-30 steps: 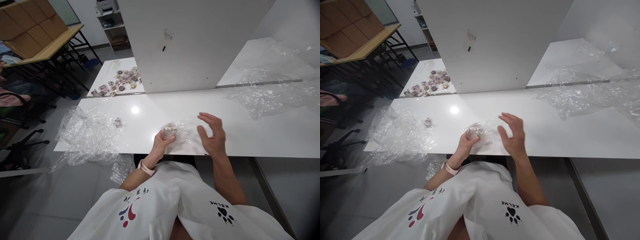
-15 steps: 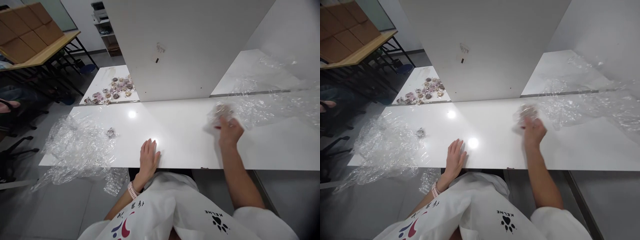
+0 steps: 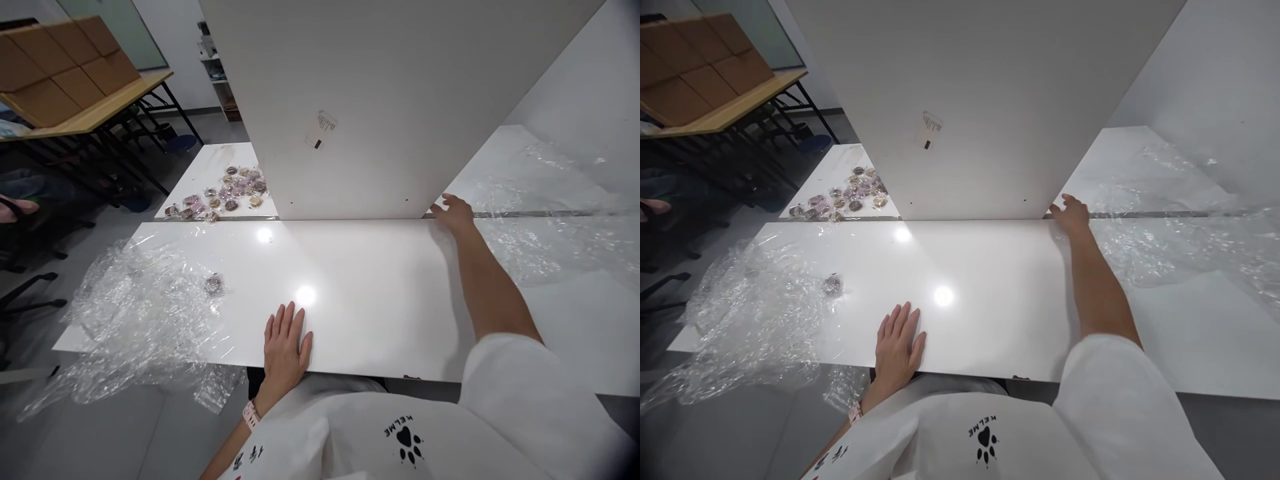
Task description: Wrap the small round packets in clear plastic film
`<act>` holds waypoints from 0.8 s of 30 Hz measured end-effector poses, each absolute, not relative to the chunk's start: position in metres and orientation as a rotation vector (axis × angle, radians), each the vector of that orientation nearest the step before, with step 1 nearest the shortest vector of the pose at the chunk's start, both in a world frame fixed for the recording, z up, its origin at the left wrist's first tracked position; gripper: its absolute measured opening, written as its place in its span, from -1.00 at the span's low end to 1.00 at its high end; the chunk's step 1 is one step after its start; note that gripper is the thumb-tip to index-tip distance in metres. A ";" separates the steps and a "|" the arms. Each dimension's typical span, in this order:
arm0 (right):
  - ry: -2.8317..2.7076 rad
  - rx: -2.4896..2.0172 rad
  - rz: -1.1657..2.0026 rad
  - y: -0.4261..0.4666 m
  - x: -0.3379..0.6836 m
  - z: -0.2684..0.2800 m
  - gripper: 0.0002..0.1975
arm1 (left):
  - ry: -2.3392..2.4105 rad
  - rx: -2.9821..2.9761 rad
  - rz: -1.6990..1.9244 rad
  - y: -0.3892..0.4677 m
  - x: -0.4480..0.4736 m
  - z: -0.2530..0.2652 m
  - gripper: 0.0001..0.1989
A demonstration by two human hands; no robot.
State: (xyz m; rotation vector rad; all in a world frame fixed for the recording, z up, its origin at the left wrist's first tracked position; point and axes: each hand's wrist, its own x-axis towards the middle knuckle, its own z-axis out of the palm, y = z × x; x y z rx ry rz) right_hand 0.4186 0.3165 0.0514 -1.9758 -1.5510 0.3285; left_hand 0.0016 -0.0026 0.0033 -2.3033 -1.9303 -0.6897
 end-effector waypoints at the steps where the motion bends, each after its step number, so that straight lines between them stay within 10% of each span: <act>1: -1.593 -2.039 0.237 0.296 0.422 0.046 -0.38 | -1.944 -2.313 -0.706 -0.003 0.001 0.002 -0.40; 9: -1.849 -2.028 0.092 0.091 0.357 -0.002 -0.50 | -2.133 -2.384 -0.885 -0.003 0.002 -0.001 -0.49; 18: -2.183 -1.042 1.109 -0.009 0.216 0.107 -0.68 | -2.165 -2.622 -1.499 0.029 0.008 0.080 -0.59; 24: -2.140 -1.574 0.578 0.078 0.277 0.047 -0.53 | -1.869 -3.141 -0.499 0.091 0.014 0.046 -0.43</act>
